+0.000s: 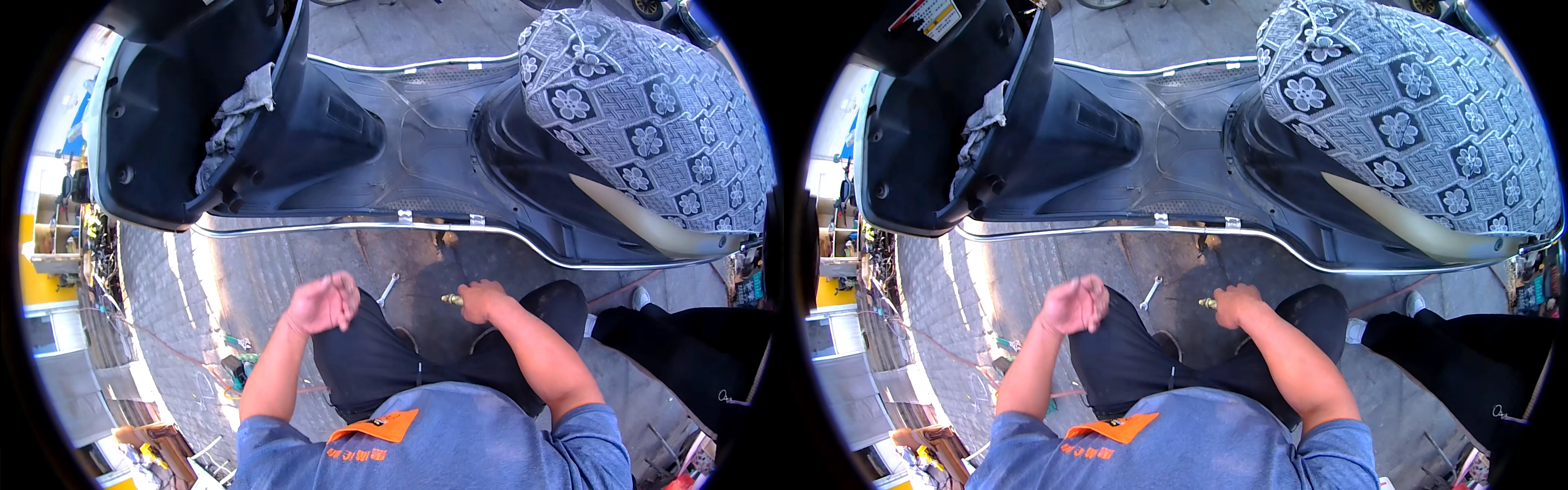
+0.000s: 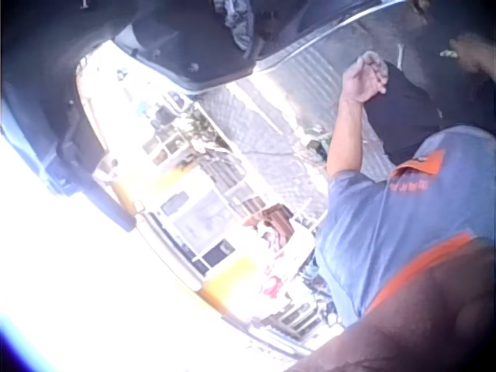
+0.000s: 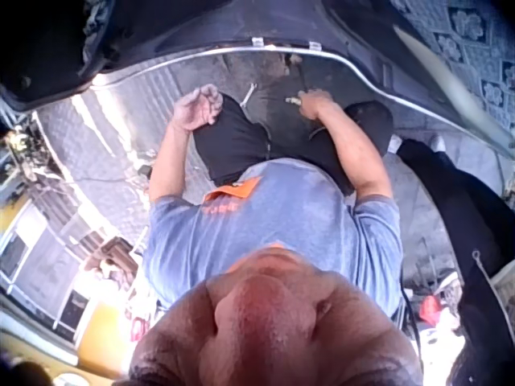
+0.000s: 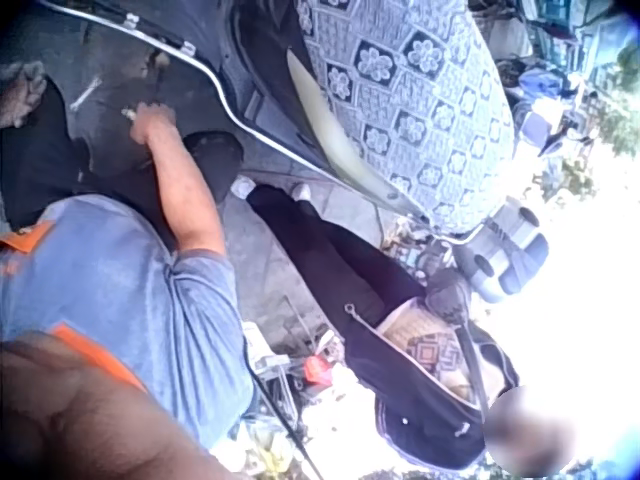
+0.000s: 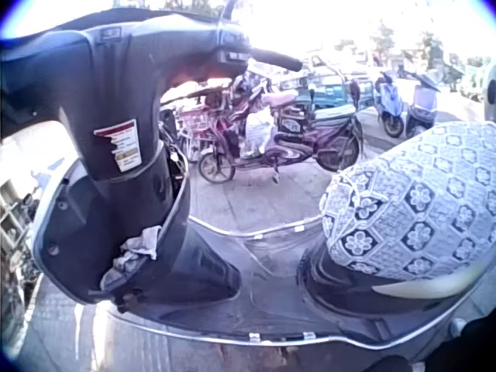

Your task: The person removes a plastic panel from a scooter using a screwdriver and then tests electrical connections with a multimeter.

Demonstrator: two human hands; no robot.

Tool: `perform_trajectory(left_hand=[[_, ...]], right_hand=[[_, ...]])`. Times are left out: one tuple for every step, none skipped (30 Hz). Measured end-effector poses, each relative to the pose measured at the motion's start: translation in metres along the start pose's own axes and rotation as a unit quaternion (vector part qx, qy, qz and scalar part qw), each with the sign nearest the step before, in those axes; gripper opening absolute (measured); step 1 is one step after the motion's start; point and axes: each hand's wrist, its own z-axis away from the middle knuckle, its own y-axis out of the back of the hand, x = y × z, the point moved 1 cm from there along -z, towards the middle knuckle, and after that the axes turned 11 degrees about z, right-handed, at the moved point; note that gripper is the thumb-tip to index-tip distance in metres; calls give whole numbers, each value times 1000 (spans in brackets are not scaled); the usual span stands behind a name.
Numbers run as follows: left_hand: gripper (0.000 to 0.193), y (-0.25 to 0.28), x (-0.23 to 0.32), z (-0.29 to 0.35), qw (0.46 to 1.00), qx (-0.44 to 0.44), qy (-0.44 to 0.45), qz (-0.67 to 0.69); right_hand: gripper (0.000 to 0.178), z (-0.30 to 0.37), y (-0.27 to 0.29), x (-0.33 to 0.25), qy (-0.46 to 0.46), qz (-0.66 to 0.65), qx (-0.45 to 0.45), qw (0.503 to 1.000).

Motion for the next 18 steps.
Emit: perform_trajectory(left_hand=[[51,5,-9,6,1000,-16,11,12],[53,10,-15,9,999,-33,21,22],[53,6,-14,7,997,-58,32,45],[54,3,-11,1,995,-53,47,66],[54,2,-7,-3,993,-54,73,75],[53,-1,-3,-2,991,-45,93,84],[53,-1,0,0,989,-36,117,85],[53,3,2,-1,985,-32,143,85],[53,5,3,-2,981,-27,170,89],[55,9,8,-1,978,-23,187,89],[56,13,10,-3,972,-15,209,109],[56,16,10,-3,965,-7,228,129],[57,19,10,-3,958,-5,247,148],[57,13,8,-6,949,12,264,170],[58,6,5,-9,941,25,289,172],[58,-3,1,-11,933,40,313,175],[60,-9,-3,-15,920,40,352,168],[61,-15,-12,-18,908,37,377,179]], right_hand=[[61,10,-3,-3,2,38,63,997],[63,16,-5,-6,4,75,128,989],[67,12,-6,-8,6,67,119,991],[66,9,-6,-5,10,35,93,995],[64,6,-4,-4,19,3,67,998],[62,2,2,-7,38,-30,38,998],[60,2,8,-13,52,-30,37,997],[58,6,12,-17,59,-30,38,997],[56,12,14,-22,63,-33,38,997],[54,16,16,-29,67,-37,65,995],[52,21,14,-34,67,-45,88,993],[50,29,18,-39,68,-50,112,990],[49,36,24,-47,78,-63,127,987],[49,43,29,-54,72,-80,132,985],[49,53,34,-63,69,-98,133,984],[48,61,40,-73,66,-117,133,982],[49,73,50,-82,63,-136,141,979],[50,82,55,-90,65,-185,161,967]])
